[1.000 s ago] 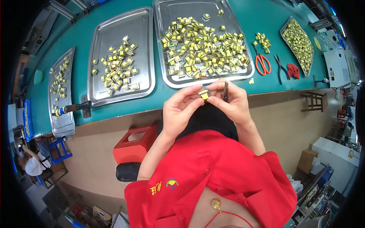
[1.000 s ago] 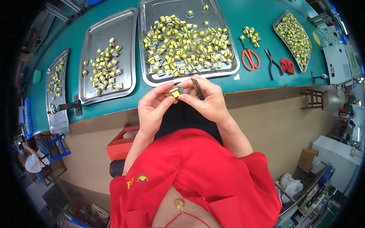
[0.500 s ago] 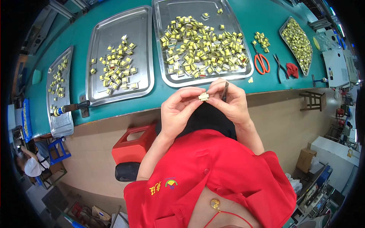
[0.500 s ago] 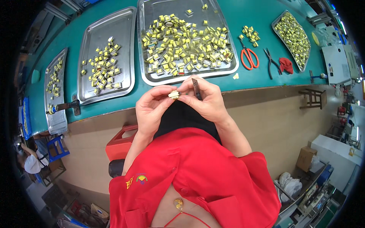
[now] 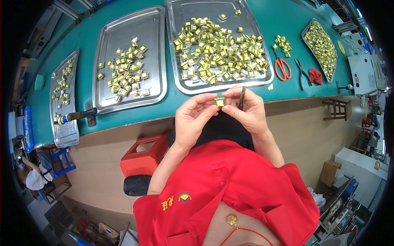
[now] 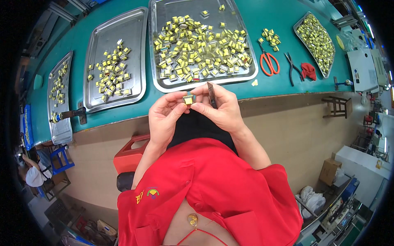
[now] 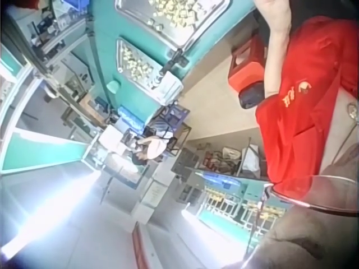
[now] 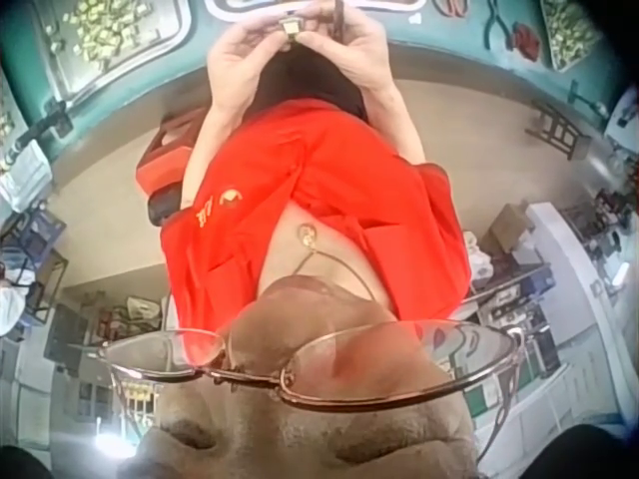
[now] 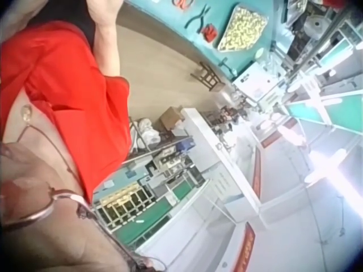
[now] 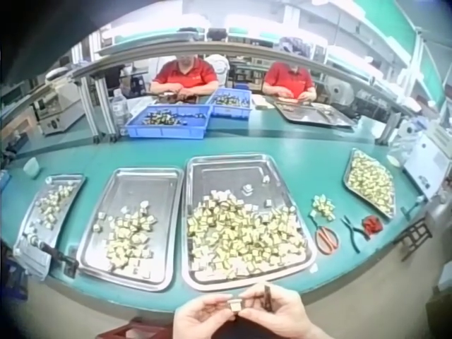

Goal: The person sorts small electronic components by hand, arranging them on a metal tray.

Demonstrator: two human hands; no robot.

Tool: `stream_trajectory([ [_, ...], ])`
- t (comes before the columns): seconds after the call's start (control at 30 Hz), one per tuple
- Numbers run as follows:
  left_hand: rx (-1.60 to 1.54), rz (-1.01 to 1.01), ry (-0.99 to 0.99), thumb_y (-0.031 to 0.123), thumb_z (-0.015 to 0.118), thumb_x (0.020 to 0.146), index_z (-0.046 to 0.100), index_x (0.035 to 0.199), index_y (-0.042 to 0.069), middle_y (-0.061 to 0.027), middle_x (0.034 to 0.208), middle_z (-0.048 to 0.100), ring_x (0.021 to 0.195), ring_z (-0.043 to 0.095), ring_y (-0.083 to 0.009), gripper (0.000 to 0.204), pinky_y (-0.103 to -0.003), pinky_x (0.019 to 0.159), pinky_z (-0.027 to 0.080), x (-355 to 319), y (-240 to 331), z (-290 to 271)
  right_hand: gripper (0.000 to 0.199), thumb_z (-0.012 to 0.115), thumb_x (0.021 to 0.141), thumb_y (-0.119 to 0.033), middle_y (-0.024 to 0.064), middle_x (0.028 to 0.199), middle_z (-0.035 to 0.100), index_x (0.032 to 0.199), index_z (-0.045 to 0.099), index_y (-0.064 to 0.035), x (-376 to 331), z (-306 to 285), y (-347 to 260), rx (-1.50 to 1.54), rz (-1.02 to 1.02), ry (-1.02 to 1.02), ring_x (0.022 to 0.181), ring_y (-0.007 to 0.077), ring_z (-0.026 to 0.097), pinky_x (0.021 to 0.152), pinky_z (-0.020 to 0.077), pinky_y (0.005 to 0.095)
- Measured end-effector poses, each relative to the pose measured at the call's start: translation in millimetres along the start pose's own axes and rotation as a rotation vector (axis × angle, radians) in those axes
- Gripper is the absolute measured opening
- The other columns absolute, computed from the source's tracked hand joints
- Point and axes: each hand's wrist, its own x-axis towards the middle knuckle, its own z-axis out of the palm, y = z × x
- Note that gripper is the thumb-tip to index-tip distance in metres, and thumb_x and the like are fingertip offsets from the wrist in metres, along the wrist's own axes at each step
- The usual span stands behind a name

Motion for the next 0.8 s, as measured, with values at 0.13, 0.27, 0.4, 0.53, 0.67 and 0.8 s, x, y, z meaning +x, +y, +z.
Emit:
stream_trajectory([
  [0.13, -0.044, 0.006, 0.014, 0.0, 0.059, 0.085, 0.053, 0.111, -0.004, -0.0092, 0.1, 0.062, 0.089, 0.06, -0.0132, 0.027, -0.025, 0.077, 0.05, -0.2, -0.3, 1.0, 0.028, 0.068, 0.077, 0.003, 0.0007, 0.082, 0.054, 0.103, 0.057, 0.0012, -0.7, 0.4, 0.5, 0.001, 0.02, 0.011, 0.07, 0.0051, 0.049, 0.061, 0.0393, 0.0174],
  [0.27, -0.015, 0.006, 0.016, 0.001, 0.058, 0.086, 0.053, 0.11, -0.004, -0.0089, 0.1, 0.061, 0.091, 0.06, -0.0133, 0.025, -0.026, 0.078, 0.049, 1.0, -0.8, 2.6, 0.028, 0.068, 0.077, 0.003, 0.0, 0.081, 0.054, 0.103, 0.057, 0.0011, -0.9, 1.9, 1.8, -0.037, 0.005, 0.042, 0.068, 0.0041, 0.047, 0.058, 0.037, 0.0169],
  [0.4, -0.119, -0.107, 0.05, 0.004, 0.058, 0.087, 0.053, 0.111, -0.003, -0.0087, 0.102, 0.06, 0.095, 0.059, -0.0143, 0.026, -0.027, 0.081, 0.049, 3.4, -1.4, 4.5, 0.03, 0.068, 0.075, 0.005, -0.0005, 0.083, 0.051, 0.104, 0.059, 0.0011, 2.2, 6.3, 0.9, -0.357, -0.159, 0.041, 0.065, 0.0031, 0.042, 0.055, 0.0326, 0.0161],
  [0.53, -0.347, -0.222, 0.013, 0.009, 0.055, 0.09, 0.052, 0.115, -0.001, -0.0099, 0.105, 0.06, 0.097, 0.059, -0.0161, 0.027, -0.029, 0.084, 0.048, 5.1, -6.3, -3.0, 0.033, 0.069, 0.073, 0.005, -0.0012, 0.081, 0.046, 0.104, 0.06, 0.0008, 3.9, 15.2, -8.5, -0.351, -0.194, 0.042, 0.063, 0.0029, 0.039, 0.053, 0.0288, 0.0162],
  [0.67, -0.398, -0.262, 0.017, 0.014, 0.05, 0.093, 0.052, 0.116, 0.0, -0.0112, 0.105, 0.06, 0.098, 0.059, -0.0169, 0.027, -0.03, 0.085, 0.048, 5.3, -1.2, 1.0, 0.032, 0.071, 0.071, 0.003, -0.0029, 0.076, 0.042, 0.102, 0.062, 0.0006, 3.8, 10.3, -8.1, -0.305, -0.12, 0.102, 0.059, 0.0022, 0.034, 0.049, 0.0247, 0.0174],
  [0.8, -0.369, -0.256, 0.009, 0.015, 0.048, 0.094, 0.053, 0.115, 0.0, -0.0118, 0.104, 0.061, 0.099, 0.059, -0.0172, 0.027, -0.031, 0.086, 0.047, 5.3, -1.1, 0.7, 0.03, 0.072, 0.071, 0.002, -0.004, 0.074, 0.042, 0.099, 0.063, 0.0006, 4.1, 8.1, -3.7, -0.362, -0.148, 0.106, 0.057, 0.0016, 0.032, 0.048, 0.0233, 0.0176],
])
